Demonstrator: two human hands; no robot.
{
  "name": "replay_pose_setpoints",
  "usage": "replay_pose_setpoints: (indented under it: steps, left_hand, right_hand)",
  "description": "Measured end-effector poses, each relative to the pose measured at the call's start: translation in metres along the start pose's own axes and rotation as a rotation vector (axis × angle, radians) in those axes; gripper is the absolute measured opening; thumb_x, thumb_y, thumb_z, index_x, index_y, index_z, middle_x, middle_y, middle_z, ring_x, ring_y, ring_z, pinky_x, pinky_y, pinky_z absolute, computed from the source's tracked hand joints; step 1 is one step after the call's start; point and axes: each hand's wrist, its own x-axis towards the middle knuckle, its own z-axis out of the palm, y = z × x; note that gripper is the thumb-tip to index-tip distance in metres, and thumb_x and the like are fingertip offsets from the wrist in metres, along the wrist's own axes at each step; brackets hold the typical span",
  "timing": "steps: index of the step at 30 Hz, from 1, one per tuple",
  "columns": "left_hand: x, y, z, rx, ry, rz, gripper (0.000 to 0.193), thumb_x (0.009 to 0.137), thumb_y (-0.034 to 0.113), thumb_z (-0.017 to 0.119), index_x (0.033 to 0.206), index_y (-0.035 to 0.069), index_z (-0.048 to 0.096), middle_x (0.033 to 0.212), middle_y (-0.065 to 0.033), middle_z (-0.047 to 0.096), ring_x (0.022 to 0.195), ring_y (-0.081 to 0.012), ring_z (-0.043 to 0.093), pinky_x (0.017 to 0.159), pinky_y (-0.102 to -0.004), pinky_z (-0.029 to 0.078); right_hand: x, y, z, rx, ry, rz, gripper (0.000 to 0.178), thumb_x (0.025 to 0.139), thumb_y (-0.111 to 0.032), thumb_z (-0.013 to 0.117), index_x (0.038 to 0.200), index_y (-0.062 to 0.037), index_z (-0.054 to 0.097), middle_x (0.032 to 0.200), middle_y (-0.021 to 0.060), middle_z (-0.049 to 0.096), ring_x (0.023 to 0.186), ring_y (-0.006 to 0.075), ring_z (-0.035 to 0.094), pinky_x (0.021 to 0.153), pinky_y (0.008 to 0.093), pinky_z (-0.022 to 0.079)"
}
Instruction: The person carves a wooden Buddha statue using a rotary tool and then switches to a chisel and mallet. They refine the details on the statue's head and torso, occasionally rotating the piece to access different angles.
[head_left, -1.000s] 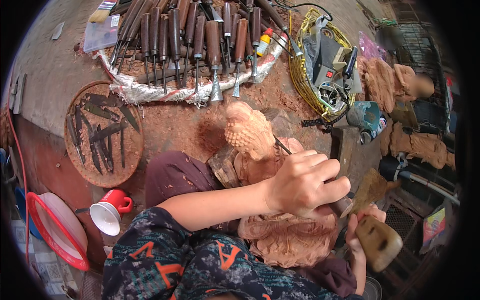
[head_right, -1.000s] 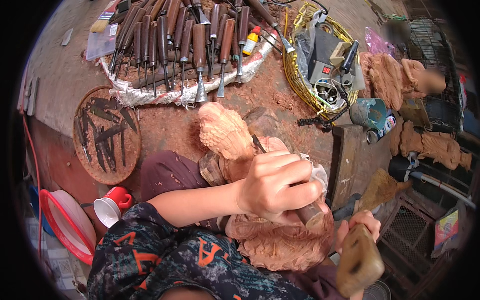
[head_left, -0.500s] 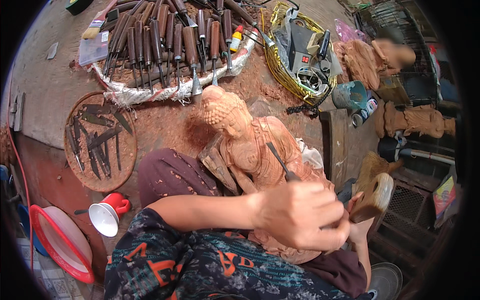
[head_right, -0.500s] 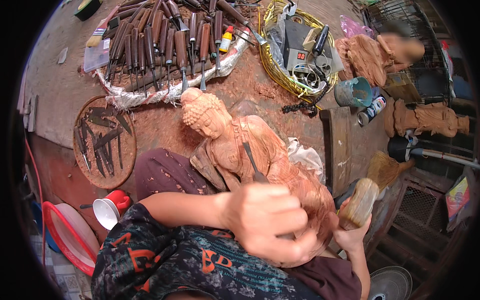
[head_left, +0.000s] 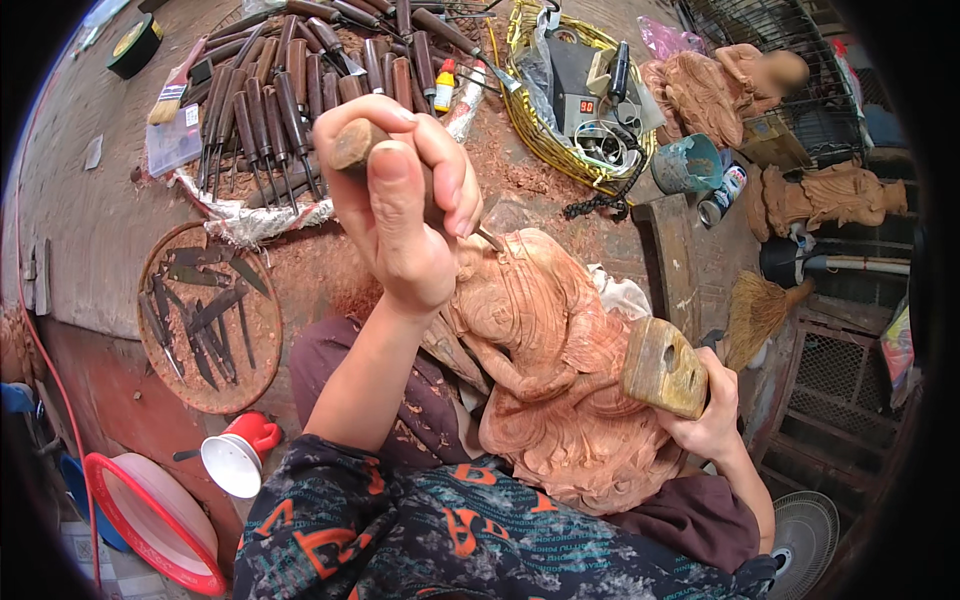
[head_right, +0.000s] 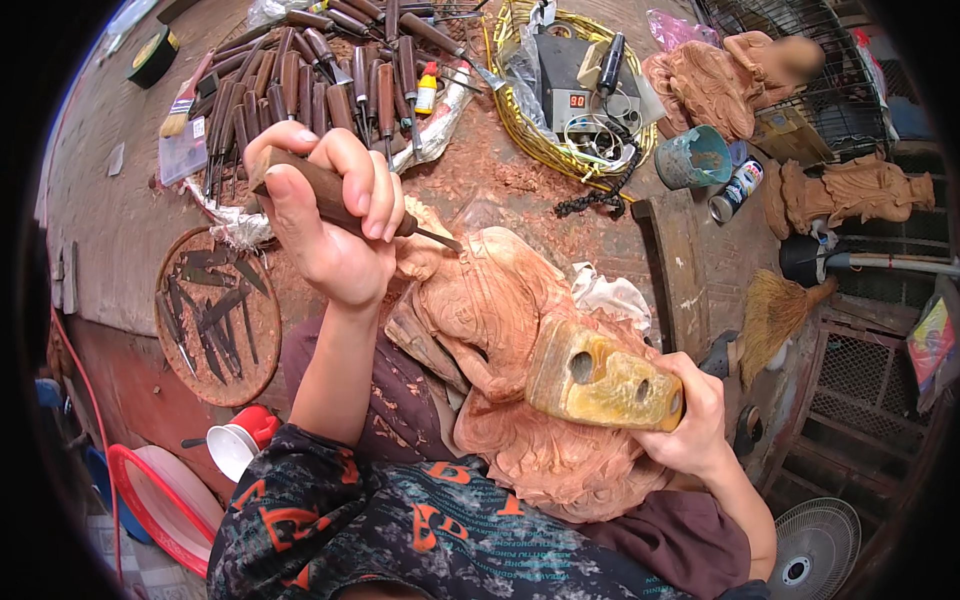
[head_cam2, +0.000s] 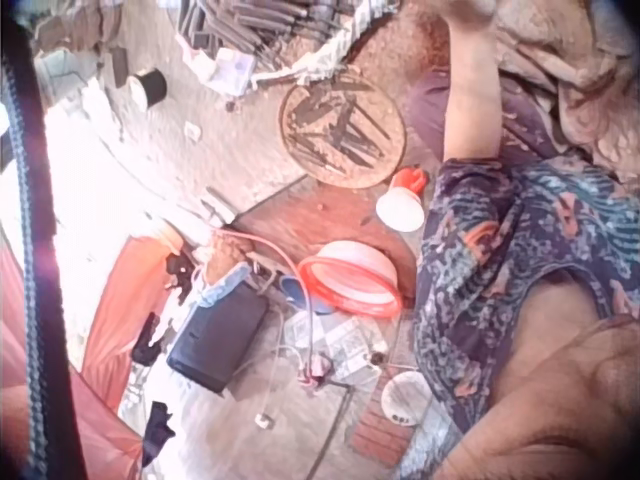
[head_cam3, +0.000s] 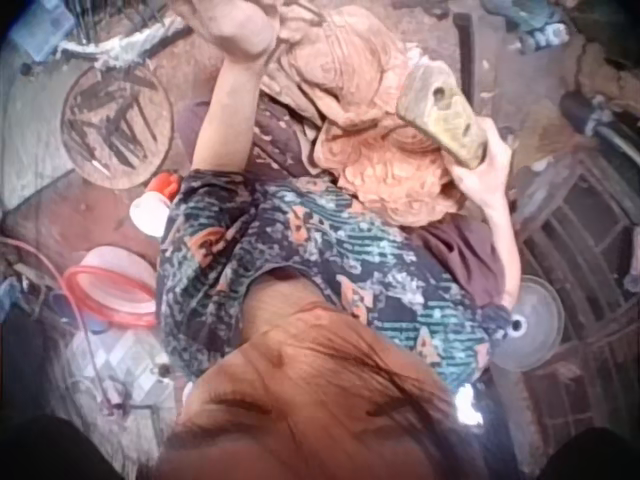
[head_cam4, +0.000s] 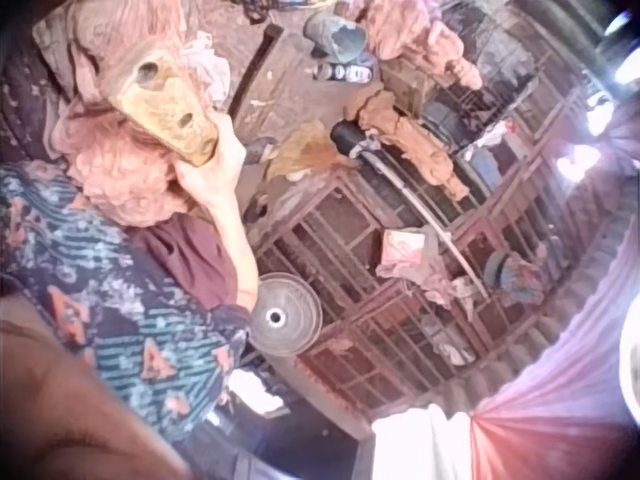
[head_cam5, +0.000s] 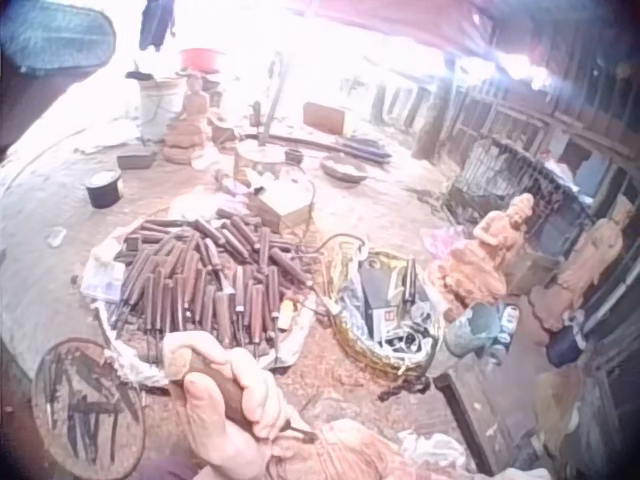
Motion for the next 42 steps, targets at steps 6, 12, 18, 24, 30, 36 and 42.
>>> replay_pose_setpoints:
  steps: [6, 12, 18, 24, 30, 36, 42]
  left_hand:
    - [0.000, -0.004, -0.007, -0.067, -0.066, -0.074, 0.042, 0.099, 0.052, 0.037, 0.101, 0.010, 0.041, 0.056, -0.0011, 0.036, 0.039, -0.0071, 0.028, 0.033, -0.0200, 0.025]
    - [0.000, -0.003, -0.005, -0.073, -0.070, -0.088, 0.044, 0.099, 0.053, 0.038, 0.099, 0.009, 0.043, 0.054, -0.0010, 0.036, 0.038, -0.0070, 0.028, 0.033, -0.0203, 0.024]
    - [0.001, -0.004, -0.004, -0.083, -0.078, -0.080, 0.044, 0.099, 0.052, 0.038, 0.099, 0.009, 0.045, 0.053, -0.0003, 0.036, 0.037, -0.0064, 0.027, 0.032, -0.0203, 0.024]
    - [0.019, -0.021, 0.000, 0.072, -0.120, -0.107, 0.038, 0.103, 0.040, 0.035, 0.099, 0.005, 0.049, 0.052, 0.0026, 0.035, 0.036, -0.0044, 0.028, 0.030, -0.0194, 0.022]
    - [0.030, -0.026, 0.012, 0.034, -0.206, -0.212, 0.028, 0.102, 0.028, 0.041, 0.095, 0.002, 0.052, 0.051, 0.0016, 0.037, 0.036, -0.0037, 0.029, 0.031, -0.0193, 0.021]
    - [0.026, -0.023, 0.016, 0.040, -0.082, -0.255, 0.021, 0.100, 0.022, 0.046, 0.094, 0.003, 0.053, 0.051, 0.0007, 0.038, 0.038, -0.0038, 0.031, 0.033, -0.0201, 0.022]
    - [0.023, -0.022, 0.015, 0.010, -0.126, -0.202, 0.018, 0.099, 0.019, 0.046, 0.092, 0.003, 0.053, 0.051, 0.0024, 0.038, 0.037, -0.0038, 0.029, 0.033, -0.0213, 0.021]
  right_hand:
    - [0.002, 0.002, 0.002, 0.027, -0.002, -0.005, 0.047, 0.058, -0.009, 0.080, 0.096, 0.0035, 0.056, 0.079, 0.0125, 0.059, 0.069, 0.0245, 0.063, 0.065, 0.0296, 0.048]
    - [0.002, 0.004, 0.006, 0.056, 0.042, -0.005, 0.044, 0.052, -0.004, 0.074, 0.091, 0.0043, 0.057, 0.076, 0.0099, 0.054, 0.064, 0.0207, 0.057, 0.062, 0.0291, 0.045]
    - [0.003, 0.002, 0.004, 0.055, 0.031, -0.016, 0.047, 0.051, -0.004, 0.074, 0.094, 0.0044, 0.056, 0.077, 0.0106, 0.055, 0.064, 0.0220, 0.057, 0.062, 0.0299, 0.045]
    - [0.006, 0.003, 0.001, 0.013, -0.018, -0.029, 0.048, 0.059, -0.013, 0.083, 0.095, 0.0039, 0.056, 0.081, 0.0135, 0.061, 0.068, 0.0264, 0.065, 0.064, 0.0299, 0.049]
    - [0.006, -0.003, -0.005, -0.024, -0.037, -0.017, 0.047, 0.057, -0.010, 0.079, 0.096, 0.0024, 0.056, 0.082, 0.0127, 0.059, 0.070, 0.0247, 0.062, 0.067, 0.0300, 0.048]
    - [0.047, -0.025, -0.045, 0.313, 0.087, 0.241, 0.054, 0.062, -0.017, 0.073, 0.109, 0.0012, 0.052, 0.089, 0.0040, 0.054, 0.077, 0.0122, 0.052, 0.068, 0.0249, 0.043]
    - [0.134, -0.088, -0.082, -0.239, 0.246, -0.217, 0.048, 0.085, -0.010, 0.062, 0.130, 0.0003, 0.049, 0.094, 0.0044, 0.058, 0.079, 0.0114, 0.056, 0.072, 0.0234, 0.045]
